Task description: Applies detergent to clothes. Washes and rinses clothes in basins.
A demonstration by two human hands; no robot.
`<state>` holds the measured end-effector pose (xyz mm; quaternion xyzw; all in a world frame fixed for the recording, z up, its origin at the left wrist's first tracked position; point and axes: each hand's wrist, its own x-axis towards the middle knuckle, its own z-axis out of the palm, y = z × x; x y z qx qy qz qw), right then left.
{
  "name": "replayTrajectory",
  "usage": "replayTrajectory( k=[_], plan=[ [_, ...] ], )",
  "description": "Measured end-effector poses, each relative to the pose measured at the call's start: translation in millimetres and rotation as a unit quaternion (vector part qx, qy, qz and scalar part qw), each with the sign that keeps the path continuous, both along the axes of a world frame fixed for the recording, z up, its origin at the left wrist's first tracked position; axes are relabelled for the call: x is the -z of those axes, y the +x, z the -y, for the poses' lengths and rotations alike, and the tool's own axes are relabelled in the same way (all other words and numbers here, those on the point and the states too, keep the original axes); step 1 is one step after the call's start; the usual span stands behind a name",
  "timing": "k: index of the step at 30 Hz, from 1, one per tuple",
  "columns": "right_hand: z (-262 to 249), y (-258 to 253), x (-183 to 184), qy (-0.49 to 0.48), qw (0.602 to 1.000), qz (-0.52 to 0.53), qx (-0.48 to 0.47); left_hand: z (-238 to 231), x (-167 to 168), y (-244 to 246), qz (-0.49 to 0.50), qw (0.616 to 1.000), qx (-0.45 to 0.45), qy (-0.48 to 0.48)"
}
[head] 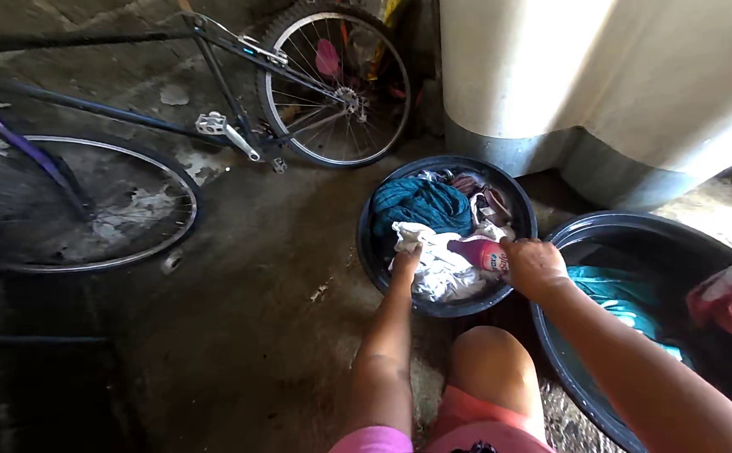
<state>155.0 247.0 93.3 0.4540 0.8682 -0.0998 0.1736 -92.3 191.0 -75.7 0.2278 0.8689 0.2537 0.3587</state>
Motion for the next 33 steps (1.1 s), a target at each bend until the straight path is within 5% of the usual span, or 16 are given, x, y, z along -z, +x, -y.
replayTrajectory(
  k=[19, 24, 28, 33],
  plan=[
    [-3.5, -13.1, 8.0, 0.018, 1.0, -0.003, 0.016, 44.5, 6.0, 38.9, -0.014, 0.998, 0.066, -0.015],
    [-8.1, 25.1, 14.4, -0.04, 0.993, -0.078, 0.083, 51.7, -8.5, 31.4, -0.072, 0.983, 0.017, 0.166],
    [-6.3, 64.4, 21.5, -0.072, 0.963, -0.229, 0.124, 36.0, -54.0, 32.6, -0.151, 0.915, 0.038, 0.371],
    [-2.9, 97.3, 15.3, -0.09, 0.903, -0.392, 0.152, 4.1, -119.2, 47.0, -0.226, 0.843, 0.111, 0.476]
  ],
)
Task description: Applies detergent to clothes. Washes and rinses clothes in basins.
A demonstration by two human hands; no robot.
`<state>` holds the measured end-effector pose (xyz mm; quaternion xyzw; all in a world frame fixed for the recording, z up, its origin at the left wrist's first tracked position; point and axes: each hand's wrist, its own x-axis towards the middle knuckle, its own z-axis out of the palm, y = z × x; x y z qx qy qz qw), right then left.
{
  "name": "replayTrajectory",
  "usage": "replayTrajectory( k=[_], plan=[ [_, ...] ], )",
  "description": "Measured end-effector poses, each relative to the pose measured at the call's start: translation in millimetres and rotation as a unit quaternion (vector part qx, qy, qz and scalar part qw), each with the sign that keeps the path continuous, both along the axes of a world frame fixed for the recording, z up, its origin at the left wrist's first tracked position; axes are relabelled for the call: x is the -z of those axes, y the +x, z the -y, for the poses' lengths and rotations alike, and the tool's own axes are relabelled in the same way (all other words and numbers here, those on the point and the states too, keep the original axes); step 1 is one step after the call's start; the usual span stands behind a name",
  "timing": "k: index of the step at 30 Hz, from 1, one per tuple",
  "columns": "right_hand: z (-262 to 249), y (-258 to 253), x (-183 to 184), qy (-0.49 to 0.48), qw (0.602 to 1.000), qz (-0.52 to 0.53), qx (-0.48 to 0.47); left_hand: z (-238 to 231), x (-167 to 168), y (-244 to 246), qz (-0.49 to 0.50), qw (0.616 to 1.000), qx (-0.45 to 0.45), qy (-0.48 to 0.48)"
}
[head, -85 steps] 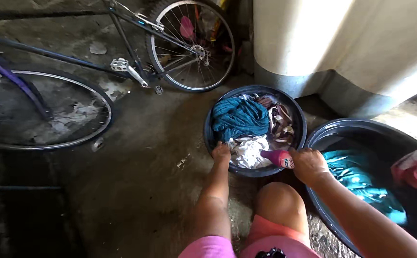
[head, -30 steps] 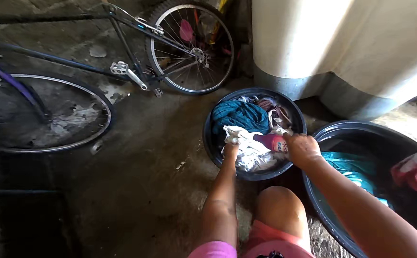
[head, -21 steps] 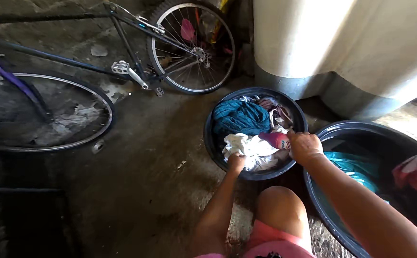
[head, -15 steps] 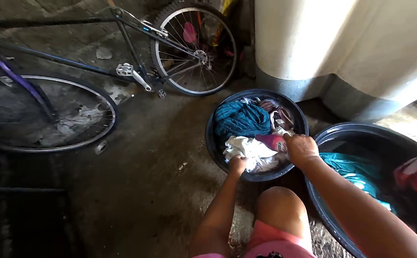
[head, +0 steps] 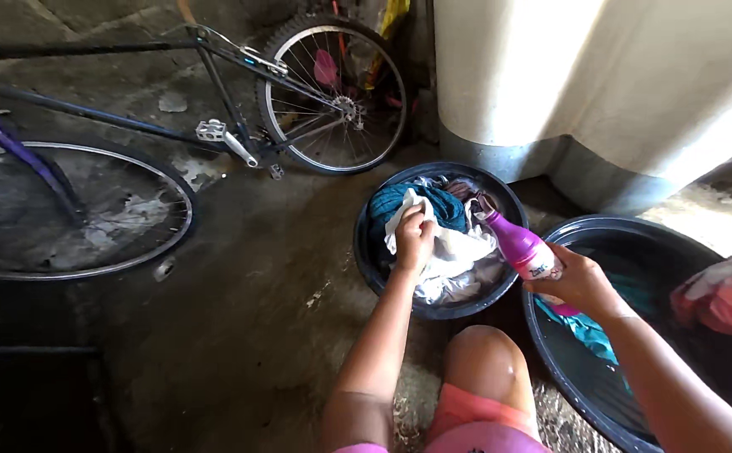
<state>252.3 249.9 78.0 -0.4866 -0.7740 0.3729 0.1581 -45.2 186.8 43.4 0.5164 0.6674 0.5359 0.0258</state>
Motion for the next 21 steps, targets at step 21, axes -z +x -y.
replayTrajectory(
  k=[21],
  plan=[
    [3.9, -59.1, -6.9, 0.047, 0.914, 0.389, -0.106, 41.1, 113.9, -60.6, -0.002, 0.832, -0.018, -0.555]
  ],
)
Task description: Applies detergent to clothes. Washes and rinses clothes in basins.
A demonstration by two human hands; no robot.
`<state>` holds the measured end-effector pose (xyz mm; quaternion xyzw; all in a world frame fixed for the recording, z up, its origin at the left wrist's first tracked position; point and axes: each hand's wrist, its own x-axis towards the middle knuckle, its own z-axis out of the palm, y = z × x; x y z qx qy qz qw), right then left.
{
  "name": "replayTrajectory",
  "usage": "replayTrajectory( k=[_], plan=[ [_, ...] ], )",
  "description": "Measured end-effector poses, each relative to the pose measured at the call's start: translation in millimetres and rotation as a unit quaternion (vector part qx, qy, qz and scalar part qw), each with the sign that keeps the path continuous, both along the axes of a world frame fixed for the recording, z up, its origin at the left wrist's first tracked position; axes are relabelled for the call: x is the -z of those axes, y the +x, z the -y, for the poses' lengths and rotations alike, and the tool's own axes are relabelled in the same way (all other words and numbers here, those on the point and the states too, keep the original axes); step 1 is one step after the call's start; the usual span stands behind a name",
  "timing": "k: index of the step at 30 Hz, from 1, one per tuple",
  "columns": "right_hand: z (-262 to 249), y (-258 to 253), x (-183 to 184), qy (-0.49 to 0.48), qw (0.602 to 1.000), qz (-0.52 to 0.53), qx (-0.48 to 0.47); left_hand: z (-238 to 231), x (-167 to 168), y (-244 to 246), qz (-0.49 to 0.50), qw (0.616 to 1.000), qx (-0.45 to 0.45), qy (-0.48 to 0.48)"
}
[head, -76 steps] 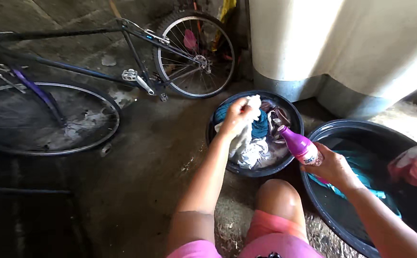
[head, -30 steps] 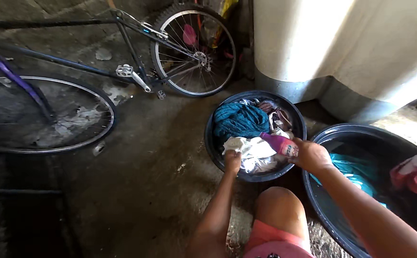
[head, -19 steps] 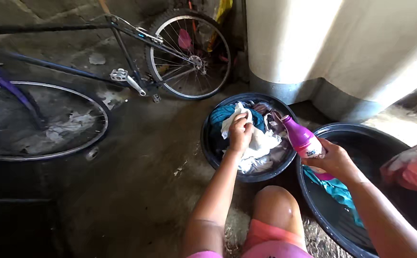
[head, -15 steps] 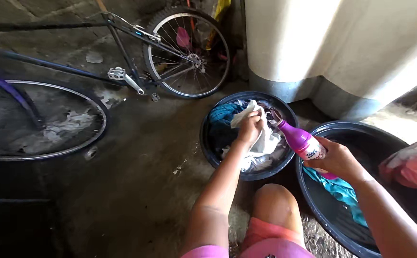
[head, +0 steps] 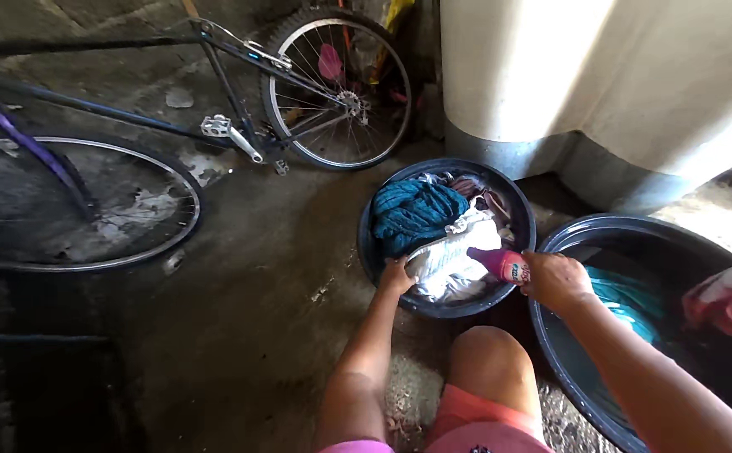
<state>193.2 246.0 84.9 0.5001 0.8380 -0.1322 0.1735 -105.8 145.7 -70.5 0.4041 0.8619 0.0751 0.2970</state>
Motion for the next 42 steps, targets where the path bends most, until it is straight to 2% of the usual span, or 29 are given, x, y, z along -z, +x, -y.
replayTrajectory(
  k=[3, 7, 10, 15, 18, 22, 26, 29, 33, 36, 37, 39, 41, 42],
  plan=[
    [-4.1, -7.6, -2.5, 0.019, 1.0, 0.007, -0.001, 1.8, 11.8, 2.5, -0.021, 1.0, 0.008, -0.008],
    [9.6, -22.4, -3.1, -0.003, 0.999, 0.01, -0.051, -10.3, 16.5, 13.0, -0.04, 0.997, -0.028, -0.058],
    [22.4, -31.7, -2.2, -0.014, 0.997, -0.001, -0.073, -17.1, 16.5, 14.4, -0.041, 0.995, 0.0, -0.092],
    [13.0, -13.1, 1.0, -0.026, 0.996, -0.079, 0.024, -8.7, 23.4, 16.0, -0.012, 0.998, 0.054, -0.042],
    [4.7, 21.7, 10.2, -0.038, 0.985, -0.145, 0.086, -3.3, 19.1, 13.4, 0.023, 0.997, 0.069, -0.008],
    [2.0, 67.2, 25.8, -0.051, 0.969, -0.207, 0.123, 4.5, 8.1, 10.6, 0.067, 0.996, 0.059, 0.01],
    [8.2, 99.4, 38.2, -0.051, 0.955, -0.256, 0.143, 7.6, -24.5, 22.4, 0.077, 0.991, 0.064, 0.083],
    [12.4, 114.8, 41.9, -0.052, 0.943, -0.291, 0.153, 0.7, -60.3, 33.0, 0.081, 0.972, 0.085, 0.201],
    [15.8, 125.4, 34.3, -0.043, 0.935, -0.313, 0.16, -17.0, -139.3, 53.9, 0.079, 0.917, 0.12, 0.372],
    [18.5, 125.7, 26.0, -0.036, 0.926, -0.341, 0.156, -40.9, -196.8, 63.1, 0.04, 0.878, 0.188, 0.439],
    [19.3, 124.5, 23.8, -0.032, 0.924, -0.349, 0.15, -54.3, -209.9, 63.6, 0.035, 0.874, 0.213, 0.436],
    [21.4, 119.5, 19.5, -0.025, 0.923, -0.357, 0.138, -82.0, -225.8, 67.3, 0.019, 0.89, 0.257, 0.376],
    [23.0, 112.8, 14.3, -0.024, 0.926, -0.354, 0.13, -106.5, -219.4, 73.4, -0.021, 0.922, 0.273, 0.273],
    [23.7, 110.0, 12.9, -0.023, 0.93, -0.344, 0.127, -115.1, -204.1, 75.6, -0.042, 0.939, 0.254, 0.226]
  ],
)
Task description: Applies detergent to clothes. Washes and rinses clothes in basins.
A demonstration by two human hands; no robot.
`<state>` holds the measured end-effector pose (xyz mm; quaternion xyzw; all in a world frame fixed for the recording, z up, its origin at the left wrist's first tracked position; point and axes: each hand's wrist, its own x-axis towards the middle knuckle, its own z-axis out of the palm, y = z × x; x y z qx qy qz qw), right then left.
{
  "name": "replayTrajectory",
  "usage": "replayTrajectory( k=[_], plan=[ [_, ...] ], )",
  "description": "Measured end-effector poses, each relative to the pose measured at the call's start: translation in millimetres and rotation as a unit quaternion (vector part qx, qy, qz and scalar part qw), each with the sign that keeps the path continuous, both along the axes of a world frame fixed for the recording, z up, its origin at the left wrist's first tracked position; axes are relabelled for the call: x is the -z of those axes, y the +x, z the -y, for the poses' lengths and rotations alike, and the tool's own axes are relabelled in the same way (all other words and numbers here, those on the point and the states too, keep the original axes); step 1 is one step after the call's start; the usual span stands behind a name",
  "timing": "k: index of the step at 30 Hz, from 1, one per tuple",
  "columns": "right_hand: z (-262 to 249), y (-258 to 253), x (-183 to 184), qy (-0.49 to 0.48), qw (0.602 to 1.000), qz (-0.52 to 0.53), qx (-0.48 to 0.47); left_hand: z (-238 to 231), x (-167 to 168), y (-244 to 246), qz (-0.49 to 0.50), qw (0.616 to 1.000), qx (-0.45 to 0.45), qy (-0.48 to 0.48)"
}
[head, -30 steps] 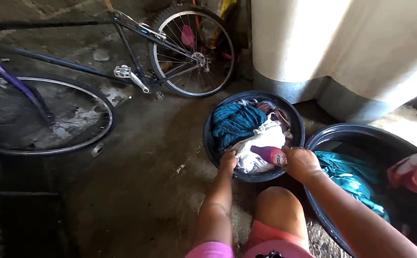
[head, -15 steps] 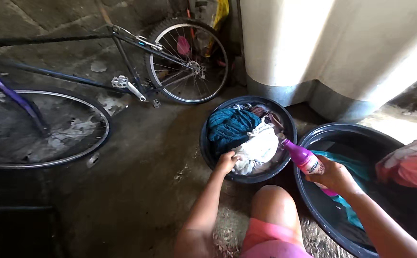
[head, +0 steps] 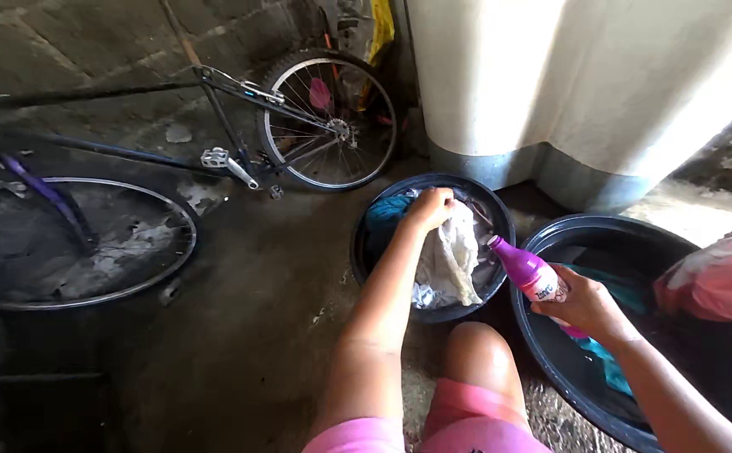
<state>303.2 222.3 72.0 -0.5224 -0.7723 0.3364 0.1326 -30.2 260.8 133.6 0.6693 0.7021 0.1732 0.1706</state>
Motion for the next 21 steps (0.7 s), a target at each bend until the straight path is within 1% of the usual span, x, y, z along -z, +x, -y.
replayTrajectory(
  k=[2, 3, 5, 8, 10, 13, 17, 21],
  plan=[
    [1.2, -4.0, -1.9, -0.004, 0.999, 0.045, -0.009, -2.1, 47.3, 4.0, -0.041, 0.994, -0.083, -0.063],
    [0.8, -5.7, -4.3, -0.006, 0.997, 0.08, -0.017, 1.2, 72.6, 6.2, -0.047, 0.988, -0.111, -0.098],
    [0.2, -10.3, -9.5, -0.004, 0.986, 0.163, -0.042, 12.0, 113.1, 7.6, -0.015, 0.978, -0.118, -0.17],
    [1.6, -18.3, -11.6, -0.003, 0.961, 0.26, -0.092, 45.4, 150.5, 5.6, 0.011, 0.966, -0.109, -0.233],
    [1.2, -26.2, -13.4, -0.009, 0.948, 0.3, -0.111, 65.8, 164.2, 3.7, 0.011, 0.961, -0.115, -0.251],
    [2.3, -39.6, -12.3, -0.007, 0.932, 0.34, -0.129, 82.8, 184.3, -1.1, 0.031, 0.953, -0.141, -0.265],
    [2.5, -56.4, -7.5, 0.0, 0.921, 0.364, -0.138, 84.2, 195.2, 8.3, 0.106, 0.935, -0.237, -0.242],
    [2.7, -70.1, -10.7, -0.001, 0.927, 0.352, -0.131, 75.9, 201.6, 29.3, 0.133, 0.899, -0.342, -0.237]
  ],
)
